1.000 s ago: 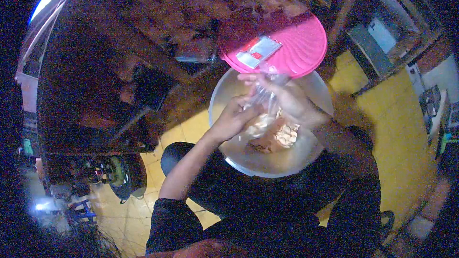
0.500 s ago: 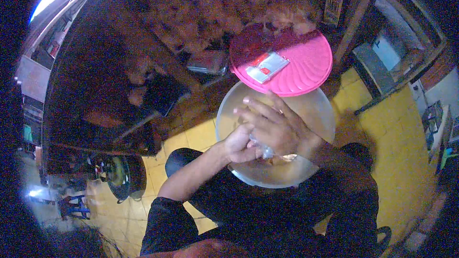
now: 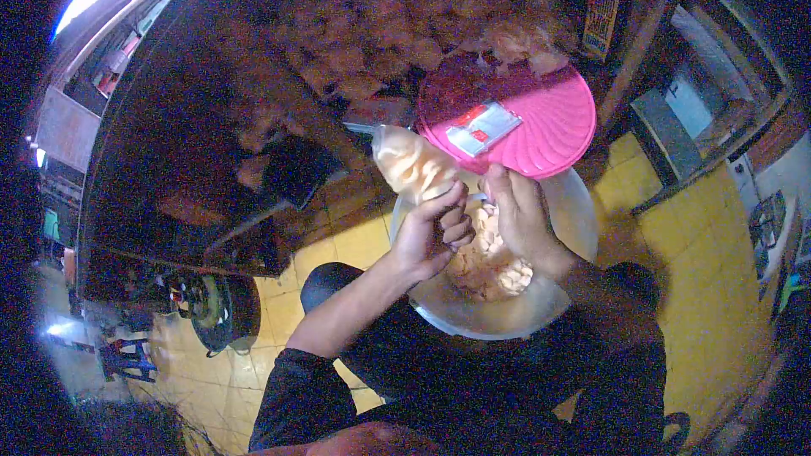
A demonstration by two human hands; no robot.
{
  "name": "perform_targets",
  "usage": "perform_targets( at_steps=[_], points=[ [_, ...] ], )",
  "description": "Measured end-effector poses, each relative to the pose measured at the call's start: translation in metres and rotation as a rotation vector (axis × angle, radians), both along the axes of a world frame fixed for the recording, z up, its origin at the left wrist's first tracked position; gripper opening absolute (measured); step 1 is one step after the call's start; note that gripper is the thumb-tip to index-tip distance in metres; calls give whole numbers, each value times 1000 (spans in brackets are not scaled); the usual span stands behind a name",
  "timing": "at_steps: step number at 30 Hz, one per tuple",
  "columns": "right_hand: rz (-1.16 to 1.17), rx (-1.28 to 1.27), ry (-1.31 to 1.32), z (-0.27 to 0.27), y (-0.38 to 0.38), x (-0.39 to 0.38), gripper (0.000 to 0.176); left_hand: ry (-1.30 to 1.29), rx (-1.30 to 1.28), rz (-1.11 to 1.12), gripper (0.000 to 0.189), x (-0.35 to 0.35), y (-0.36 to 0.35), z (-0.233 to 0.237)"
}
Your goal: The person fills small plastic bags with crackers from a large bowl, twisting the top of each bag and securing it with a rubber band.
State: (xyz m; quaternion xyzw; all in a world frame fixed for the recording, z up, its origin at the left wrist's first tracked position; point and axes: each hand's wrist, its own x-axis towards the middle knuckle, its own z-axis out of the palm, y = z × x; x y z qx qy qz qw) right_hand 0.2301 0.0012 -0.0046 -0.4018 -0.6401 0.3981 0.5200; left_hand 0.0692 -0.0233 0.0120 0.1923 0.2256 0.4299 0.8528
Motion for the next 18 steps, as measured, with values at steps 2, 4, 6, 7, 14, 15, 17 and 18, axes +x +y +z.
perform_targets(
  at_steps=[2, 4, 6, 7, 14, 15, 17, 18],
  points=[
    [243, -233, 293, 4, -1, 8, 38, -35, 10, 4, 29, -2, 3, -2],
    [491, -466, 584, 8, -3, 10, 32, -96, 28, -2, 31, -4, 3, -3],
    [557, -474, 514, 10, -7, 10, 19, -121, 17, -2, 27, -8, 3, -5],
    [559, -474, 511, 15, -7, 10, 19, -142, 3, -4, 23, -9, 3, -5],
    [67, 109, -50, 17, 12, 19, 10, 86, 29, 229, 21, 7, 0, 17],
    [-109, 546, -415, 21, 13, 21, 8, 86, 29, 228, 21, 4, 1, 14],
    [-138, 768, -642, 40, 5, 21, 9, 331, 215, -55, 23, -8, 5, -5],
    [-20, 889, -682, 41, 5, 21, 11, 499, 305, -139, 26, -13, 9, -10]
  ],
)
